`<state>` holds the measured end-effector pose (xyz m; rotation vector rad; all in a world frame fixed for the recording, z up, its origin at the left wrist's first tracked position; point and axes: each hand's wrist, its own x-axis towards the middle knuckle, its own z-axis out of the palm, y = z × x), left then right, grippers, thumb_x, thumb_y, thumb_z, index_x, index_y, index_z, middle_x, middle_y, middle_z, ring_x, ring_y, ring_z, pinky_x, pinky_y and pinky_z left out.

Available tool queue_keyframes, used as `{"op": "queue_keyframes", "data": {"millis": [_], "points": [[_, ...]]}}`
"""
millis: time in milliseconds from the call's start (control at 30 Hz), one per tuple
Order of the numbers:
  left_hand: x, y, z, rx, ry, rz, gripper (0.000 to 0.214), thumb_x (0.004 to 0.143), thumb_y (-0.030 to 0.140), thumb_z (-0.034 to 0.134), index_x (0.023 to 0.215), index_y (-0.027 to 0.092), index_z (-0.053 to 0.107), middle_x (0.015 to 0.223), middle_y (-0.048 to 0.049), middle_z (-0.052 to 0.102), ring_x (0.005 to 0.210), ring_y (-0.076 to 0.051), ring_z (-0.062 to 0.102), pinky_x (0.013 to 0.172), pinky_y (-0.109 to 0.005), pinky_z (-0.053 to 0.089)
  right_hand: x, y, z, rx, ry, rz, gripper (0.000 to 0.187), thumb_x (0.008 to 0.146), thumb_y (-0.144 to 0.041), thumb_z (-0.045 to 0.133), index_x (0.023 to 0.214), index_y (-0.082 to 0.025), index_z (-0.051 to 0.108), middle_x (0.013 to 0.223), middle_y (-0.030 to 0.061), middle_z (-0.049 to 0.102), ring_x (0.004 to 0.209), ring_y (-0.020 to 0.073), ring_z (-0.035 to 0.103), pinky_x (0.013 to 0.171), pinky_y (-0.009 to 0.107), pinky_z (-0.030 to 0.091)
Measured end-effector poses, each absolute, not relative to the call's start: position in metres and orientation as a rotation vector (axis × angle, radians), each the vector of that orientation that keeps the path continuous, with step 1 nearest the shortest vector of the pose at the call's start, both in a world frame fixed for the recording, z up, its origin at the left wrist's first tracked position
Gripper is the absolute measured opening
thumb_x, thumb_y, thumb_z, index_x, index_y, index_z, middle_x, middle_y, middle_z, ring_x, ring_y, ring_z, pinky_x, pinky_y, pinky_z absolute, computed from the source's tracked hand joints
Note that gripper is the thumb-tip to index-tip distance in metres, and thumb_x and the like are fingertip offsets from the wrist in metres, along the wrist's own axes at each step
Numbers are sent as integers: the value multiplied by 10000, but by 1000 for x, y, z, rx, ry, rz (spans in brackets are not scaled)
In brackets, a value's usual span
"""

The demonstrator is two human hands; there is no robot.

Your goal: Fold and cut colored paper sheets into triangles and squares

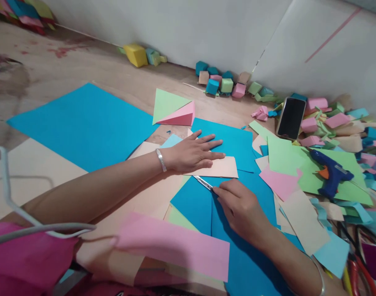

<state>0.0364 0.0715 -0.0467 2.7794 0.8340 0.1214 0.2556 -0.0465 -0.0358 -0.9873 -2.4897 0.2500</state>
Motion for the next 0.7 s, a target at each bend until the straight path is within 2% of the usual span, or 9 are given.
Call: {"op": "queue_keyframes", "data": {"millis": [300, 533, 700], "points": [[36, 71, -45, 2775, 845, 102, 485, 1016, 488, 268, 1477, 374, 366, 1616, -2, 211, 1494, -305, 159, 1159, -597, 88, 235, -36, -35, -903, -2481, 269, 189, 888, -50, 550, 1039, -71, 662, 912, 148, 682, 857, 220, 625, 717, 357, 551], [36, 71, -45, 2772, 839, 115, 479, 1015, 486, 278, 1473, 381, 369, 1613, -10, 220, 1493, -306, 160, 1155, -599, 88, 237, -38, -34, -882, -2503, 266, 201, 895, -68, 545, 1055, -87, 665, 923, 146, 690, 864, 224, 633, 725, 360, 550], [36, 71, -47, 2762, 838, 115, 482, 1015, 486, 268, 1473, 379, 372, 1615, -8, 214, 1496, -304, 151, 1157, -600, 79, 239, -36, -34, -852, -2517, 289, 207, 878, -43, 561, 1058, -62, 661, 942, 156, 690, 879, 223, 628, 740, 357, 547]]}}
